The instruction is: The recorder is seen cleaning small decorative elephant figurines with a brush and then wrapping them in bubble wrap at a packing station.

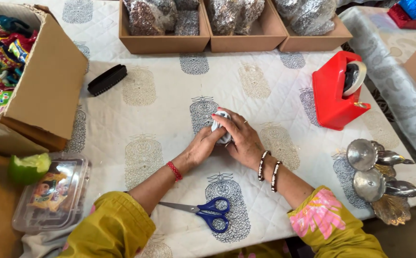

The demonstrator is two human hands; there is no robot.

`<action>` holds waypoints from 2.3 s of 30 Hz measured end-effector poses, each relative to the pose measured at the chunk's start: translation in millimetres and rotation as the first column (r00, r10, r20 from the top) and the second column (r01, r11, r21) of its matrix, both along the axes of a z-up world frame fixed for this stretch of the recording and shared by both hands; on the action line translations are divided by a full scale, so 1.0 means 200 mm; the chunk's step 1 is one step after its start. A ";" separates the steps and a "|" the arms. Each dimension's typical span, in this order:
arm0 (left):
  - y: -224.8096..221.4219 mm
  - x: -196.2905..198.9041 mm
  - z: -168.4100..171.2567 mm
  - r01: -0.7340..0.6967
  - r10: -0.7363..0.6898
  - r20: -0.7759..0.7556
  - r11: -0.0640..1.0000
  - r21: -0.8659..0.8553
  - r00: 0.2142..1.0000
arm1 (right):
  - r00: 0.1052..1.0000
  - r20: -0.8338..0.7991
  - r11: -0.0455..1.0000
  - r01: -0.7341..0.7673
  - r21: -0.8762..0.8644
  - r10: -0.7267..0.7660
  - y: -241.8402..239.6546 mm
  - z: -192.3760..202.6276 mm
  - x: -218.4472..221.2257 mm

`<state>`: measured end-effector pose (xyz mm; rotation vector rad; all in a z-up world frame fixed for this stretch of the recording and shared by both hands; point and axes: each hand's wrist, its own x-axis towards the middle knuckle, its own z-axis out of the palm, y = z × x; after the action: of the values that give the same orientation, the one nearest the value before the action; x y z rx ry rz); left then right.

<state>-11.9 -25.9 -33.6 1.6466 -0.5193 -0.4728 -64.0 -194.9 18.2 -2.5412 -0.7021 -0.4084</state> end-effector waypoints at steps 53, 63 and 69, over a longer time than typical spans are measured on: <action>0.53 -0.37 0.56 -0.547 0.118 0.885 0.820 0.169 0.450 | 0.943 -0.156 0.944 0.260 -0.201 -0.293 -0.20 -0.11 0.17; 0.89 -0.03 0.28 -0.626 0.845 0.507 0.489 -0.607 0.168 | 0.950 -0.150 0.955 0.249 -0.161 -0.272 -0.19 -0.09 0.16; 0.93 0.00 0.24 -0.776 0.918 0.331 0.368 -0.512 0.217 | 0.958 -0.129 0.961 0.238 -0.143 -0.257 -0.19 -0.09 0.15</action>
<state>-12.5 160.6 15.4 1.5341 0.0185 0.9836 -33.2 -233.1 0.3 -2.7565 -0.3648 -0.2616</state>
